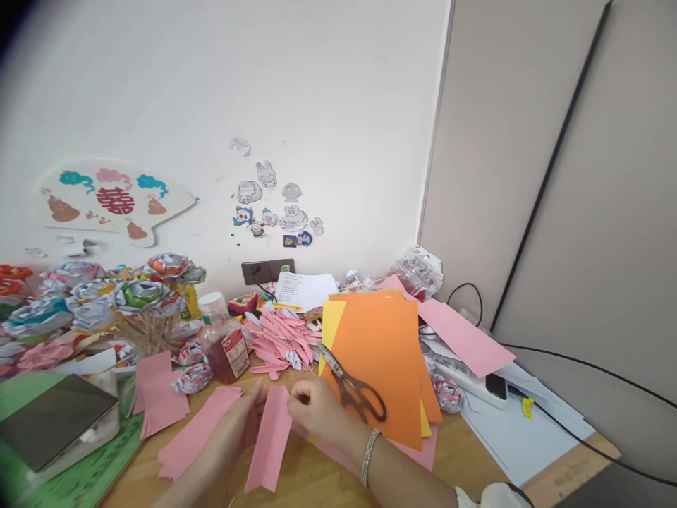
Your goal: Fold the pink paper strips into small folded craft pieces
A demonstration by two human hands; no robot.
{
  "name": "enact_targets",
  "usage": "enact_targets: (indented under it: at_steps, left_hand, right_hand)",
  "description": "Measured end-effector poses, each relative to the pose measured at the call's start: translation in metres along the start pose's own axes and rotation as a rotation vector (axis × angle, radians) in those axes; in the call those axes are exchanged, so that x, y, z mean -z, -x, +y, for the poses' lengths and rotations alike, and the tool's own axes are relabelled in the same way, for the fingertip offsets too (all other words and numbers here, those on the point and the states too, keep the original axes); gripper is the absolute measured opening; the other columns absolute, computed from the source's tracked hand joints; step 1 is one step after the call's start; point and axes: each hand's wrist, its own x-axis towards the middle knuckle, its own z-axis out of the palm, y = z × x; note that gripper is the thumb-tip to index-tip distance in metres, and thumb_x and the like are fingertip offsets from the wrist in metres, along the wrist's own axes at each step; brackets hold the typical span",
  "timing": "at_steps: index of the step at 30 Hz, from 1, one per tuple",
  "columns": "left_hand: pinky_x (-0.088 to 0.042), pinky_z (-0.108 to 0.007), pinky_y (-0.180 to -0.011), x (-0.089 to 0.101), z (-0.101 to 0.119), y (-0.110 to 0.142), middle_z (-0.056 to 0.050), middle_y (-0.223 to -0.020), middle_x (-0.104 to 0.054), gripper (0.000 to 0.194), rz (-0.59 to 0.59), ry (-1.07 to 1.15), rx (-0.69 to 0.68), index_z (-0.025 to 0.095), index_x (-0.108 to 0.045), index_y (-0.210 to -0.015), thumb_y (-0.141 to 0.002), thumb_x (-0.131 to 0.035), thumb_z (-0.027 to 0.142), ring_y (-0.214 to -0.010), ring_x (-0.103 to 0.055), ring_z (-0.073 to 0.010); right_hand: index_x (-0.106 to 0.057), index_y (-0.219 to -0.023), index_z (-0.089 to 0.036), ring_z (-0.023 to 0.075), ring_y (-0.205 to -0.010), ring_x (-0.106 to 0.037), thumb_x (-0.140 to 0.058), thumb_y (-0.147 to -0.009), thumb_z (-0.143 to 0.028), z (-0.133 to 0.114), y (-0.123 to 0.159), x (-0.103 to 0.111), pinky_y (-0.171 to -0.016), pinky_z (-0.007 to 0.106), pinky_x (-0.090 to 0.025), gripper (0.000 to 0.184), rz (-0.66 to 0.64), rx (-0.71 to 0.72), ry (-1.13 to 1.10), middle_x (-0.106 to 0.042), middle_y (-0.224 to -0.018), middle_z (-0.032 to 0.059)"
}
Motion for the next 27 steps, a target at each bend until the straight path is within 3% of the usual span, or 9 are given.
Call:
enact_targets:
  at_steps: [3,7,11,18,23,27]
  left_hand:
    - [-0.039,-0.025,-0.051,0.000,0.000,0.000,0.001,-0.053,-0.054,0.042,-0.011,0.123,0.063,0.018,-0.051,-0.058,-0.059,-0.054,0.060,-0.053,-0.052,-0.0159]
    - [-0.034,-0.020,-0.046,0.000,-0.006,-0.001,0.007,-0.046,-0.048,0.035,-0.026,0.177,0.011,0.017,-0.051,-0.056,-0.057,-0.067,0.048,-0.044,-0.045,-0.0091]
    - [-0.038,-0.022,-0.050,-0.001,-0.009,-0.002,0.004,-0.053,-0.057,0.034,-0.045,0.128,-0.011,0.015,-0.058,-0.064,-0.054,-0.071,0.045,-0.049,-0.052,-0.0109]
    - [-0.046,-0.029,-0.057,-0.001,0.000,0.003,-0.004,-0.059,-0.066,0.037,-0.104,0.280,0.031,0.015,-0.061,-0.065,-0.064,-0.060,0.052,-0.059,-0.061,-0.0182]
    - [-0.048,-0.030,-0.062,-0.001,-0.001,0.004,-0.005,-0.065,-0.069,0.032,-0.131,0.213,0.011,0.014,-0.066,-0.074,-0.058,-0.070,0.042,-0.064,-0.063,-0.0195]
    - [-0.049,-0.032,-0.068,0.001,-0.001,0.004,-0.004,-0.063,-0.068,0.037,-0.128,0.163,-0.008,0.013,-0.069,-0.075,-0.055,-0.071,0.044,-0.066,-0.062,-0.0198]
  right_hand:
    - [-0.024,-0.050,-0.018,0.0071,-0.049,-0.024,-0.042,-0.067,-0.010,-0.005,0.001,0.008,-0.046,0.022,-0.018,0.026,-0.099,-0.002,0.009,-0.024,-0.051,-0.0060]
    - [-0.027,-0.050,-0.018,0.0072,-0.049,-0.025,-0.044,-0.070,-0.013,-0.014,0.001,0.018,-0.046,0.022,-0.018,0.026,-0.146,-0.046,0.056,-0.024,-0.051,-0.0061]
    - [-0.030,-0.053,-0.017,0.0072,-0.050,-0.027,-0.042,-0.073,-0.016,-0.020,0.000,0.019,-0.045,0.021,-0.019,0.024,-0.073,-0.059,0.084,-0.028,-0.051,-0.0060]
    - [-0.031,-0.053,-0.017,0.0072,-0.052,-0.031,-0.044,-0.069,-0.011,-0.020,0.000,0.016,-0.047,0.019,-0.023,0.022,0.045,0.012,0.121,-0.034,-0.052,-0.0058]
    - [-0.033,-0.053,-0.017,0.0073,-0.051,-0.033,-0.045,-0.068,-0.011,-0.020,0.000,0.016,-0.048,0.019,-0.023,0.021,0.039,0.042,0.147,-0.036,-0.052,-0.0057]
    - [-0.033,-0.051,-0.017,0.0075,-0.052,-0.033,-0.045,-0.069,-0.011,-0.023,-0.001,0.018,-0.048,0.019,-0.023,0.021,0.010,0.022,0.094,-0.036,-0.051,-0.0057]
